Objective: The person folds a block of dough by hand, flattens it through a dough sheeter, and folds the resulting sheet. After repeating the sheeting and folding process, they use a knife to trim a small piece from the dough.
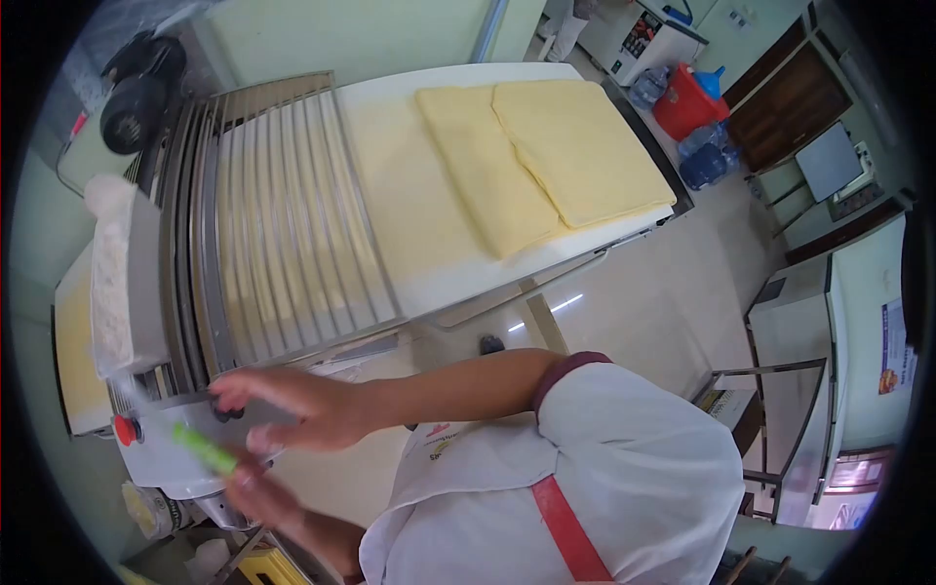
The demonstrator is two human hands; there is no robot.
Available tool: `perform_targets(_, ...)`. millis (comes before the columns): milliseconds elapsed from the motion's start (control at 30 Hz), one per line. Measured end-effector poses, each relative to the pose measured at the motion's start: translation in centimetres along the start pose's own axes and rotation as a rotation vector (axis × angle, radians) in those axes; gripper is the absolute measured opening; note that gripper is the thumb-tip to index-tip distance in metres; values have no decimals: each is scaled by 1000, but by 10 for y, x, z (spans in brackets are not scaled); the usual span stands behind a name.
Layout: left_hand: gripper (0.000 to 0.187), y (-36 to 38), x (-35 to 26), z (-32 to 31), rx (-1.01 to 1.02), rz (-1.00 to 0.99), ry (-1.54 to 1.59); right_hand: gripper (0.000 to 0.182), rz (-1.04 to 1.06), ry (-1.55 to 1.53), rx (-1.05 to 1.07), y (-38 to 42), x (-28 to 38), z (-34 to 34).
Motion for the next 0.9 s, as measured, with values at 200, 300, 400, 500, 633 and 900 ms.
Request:
perform_targets(200,38,71,-79,-321,679,-138,245,39,-280,-276,-390,139,13,201)
perform_targets(300,44,104,-52,-459,1041,160,227,23,-299,-72,-882,222,1,339)
perform_targets(400,51,101,-42,-567,965,92,-36,27,-416,60,-1007,286,8,491)
perform_targets(500,51,95,-28,-634,829,33,-202,33,-413,-118,-1015,280,-19,570)
perform_targets(633,50,86,-6,-671,763,313,-198,38,-460,-205,-829,239,-61,596)
perform_targets(900,31,64,-3,-702,951,432,-514,45,-362,-382,-911,295,-66,536)
Point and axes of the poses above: each hand's wrist, its own y-axis away from the middle knuckle, its own z-axis out of the back of the hand, x = y × z, the point moved 6 cm from there along -y, towards the middle knuckle, and after that the axes turned 5 degrees about y, right-handed, at the moved point
